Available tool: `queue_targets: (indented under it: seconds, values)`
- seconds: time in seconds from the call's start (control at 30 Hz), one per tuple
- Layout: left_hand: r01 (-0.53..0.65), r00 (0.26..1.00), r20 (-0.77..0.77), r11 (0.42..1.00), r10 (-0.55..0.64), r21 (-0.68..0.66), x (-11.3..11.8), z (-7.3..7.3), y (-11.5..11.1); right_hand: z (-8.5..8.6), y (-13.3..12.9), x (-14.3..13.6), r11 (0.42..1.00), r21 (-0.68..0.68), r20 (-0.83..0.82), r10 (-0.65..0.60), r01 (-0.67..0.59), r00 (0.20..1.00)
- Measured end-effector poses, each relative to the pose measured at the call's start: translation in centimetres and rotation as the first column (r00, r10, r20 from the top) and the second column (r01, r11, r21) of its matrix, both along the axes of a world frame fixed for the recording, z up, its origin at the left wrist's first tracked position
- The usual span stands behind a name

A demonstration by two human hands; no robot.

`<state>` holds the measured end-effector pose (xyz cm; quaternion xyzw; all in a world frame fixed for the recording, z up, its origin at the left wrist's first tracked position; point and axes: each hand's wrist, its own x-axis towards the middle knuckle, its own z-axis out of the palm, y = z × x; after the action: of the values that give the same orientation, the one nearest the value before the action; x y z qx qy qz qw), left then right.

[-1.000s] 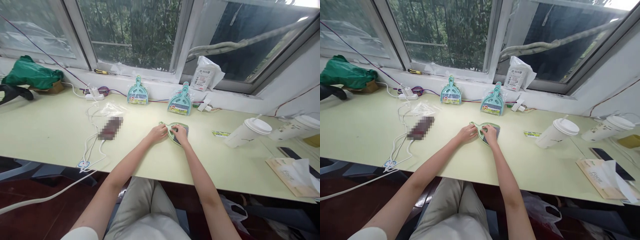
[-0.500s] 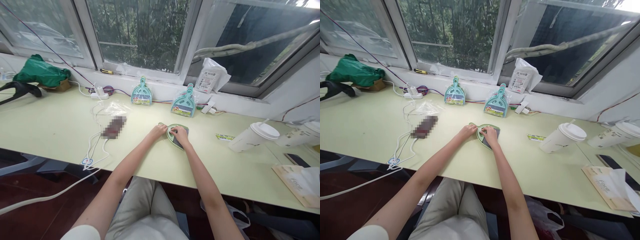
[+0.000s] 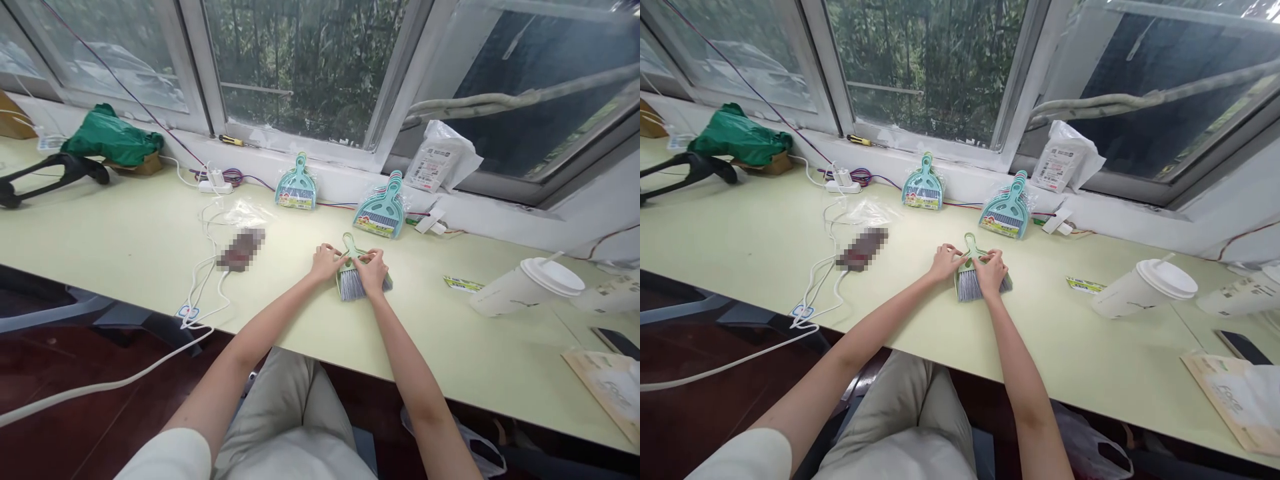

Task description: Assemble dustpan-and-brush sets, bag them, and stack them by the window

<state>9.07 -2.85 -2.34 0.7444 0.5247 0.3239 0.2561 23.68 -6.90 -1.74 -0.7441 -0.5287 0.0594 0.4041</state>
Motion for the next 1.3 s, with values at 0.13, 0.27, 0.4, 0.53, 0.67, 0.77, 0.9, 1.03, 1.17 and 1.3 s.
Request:
queue_targets:
  seconds: [0.13, 0.27, 0.4, 0.53, 0.67, 0.77, 0.9, 1.03, 1.17, 1.3]
  values:
    - [0.269, 0.927, 0.308, 0.952, -0.213, -0.150, 1.1, -1.1, 0.6, 0.6, 0.4, 2.0, 0.994, 0.098, -0.040, 0.043, -0.039, 0.998]
    - [0.344, 0.760, 0.647, 0.884, -0.063, -0.318, -0.1, -1.2, 1.8, -0.3, 0.0, 8.1, 0.925, 0.170, 0.054, -0.352, 0.339, 0.935]
    - [0.241, 0.627, 0.762, 0.889, 0.164, -0.390, -2.6, -0.6, 3.1, -2.7, -1.4, 14.6, 0.816, -0.107, 0.190, -0.544, 0.568, 0.817]
    - [0.197, 0.551, 0.802, 0.899, 0.229, -0.392, -4.1, -0.4, 4.2, -3.4, -1.5, 15.3, 0.896, -0.236, 0.244, -0.320, 0.376, 0.915]
    - [0.131, 0.499, 0.804, 0.890, 0.322, -0.438, -4.5, -0.5, 4.9, -2.4, -0.2, 11.6, 0.984, -0.178, 0.168, 0.051, -0.021, 0.984]
    - [0.125, 0.493, 0.809, 0.894, 0.321, -0.431, -4.4, -0.7, 5.1, -2.2, 0.2, 9.1, 0.985, -0.126, 0.200, 0.144, -0.120, 0.969]
    - [0.119, 0.485, 0.807, 0.889, 0.337, -0.442, -4.4, -0.9, 5.4, -2.8, 0.2, 8.4, 0.981, -0.171, 0.287, -0.037, 0.089, 0.957]
    - [0.135, 0.447, 0.825, 0.885, 0.346, -0.445, -4.4, -1.1, 5.6, -2.5, 0.1, 9.2, 0.971, -0.175, 0.075, 0.175, -0.160, 0.982]
    - [0.146, 0.431, 0.828, 0.878, 0.359, -0.456, -4.4, -0.9, 5.6, -1.2, -0.3, 8.2, 0.852, -0.104, -0.210, 0.485, -0.513, 0.849]
    - [0.149, 0.420, 0.832, 0.876, 0.364, -0.459, -4.4, -0.7, 5.6, -0.1, -0.7, 6.5, 0.854, 0.004, -0.343, 0.491, -0.521, 0.801]
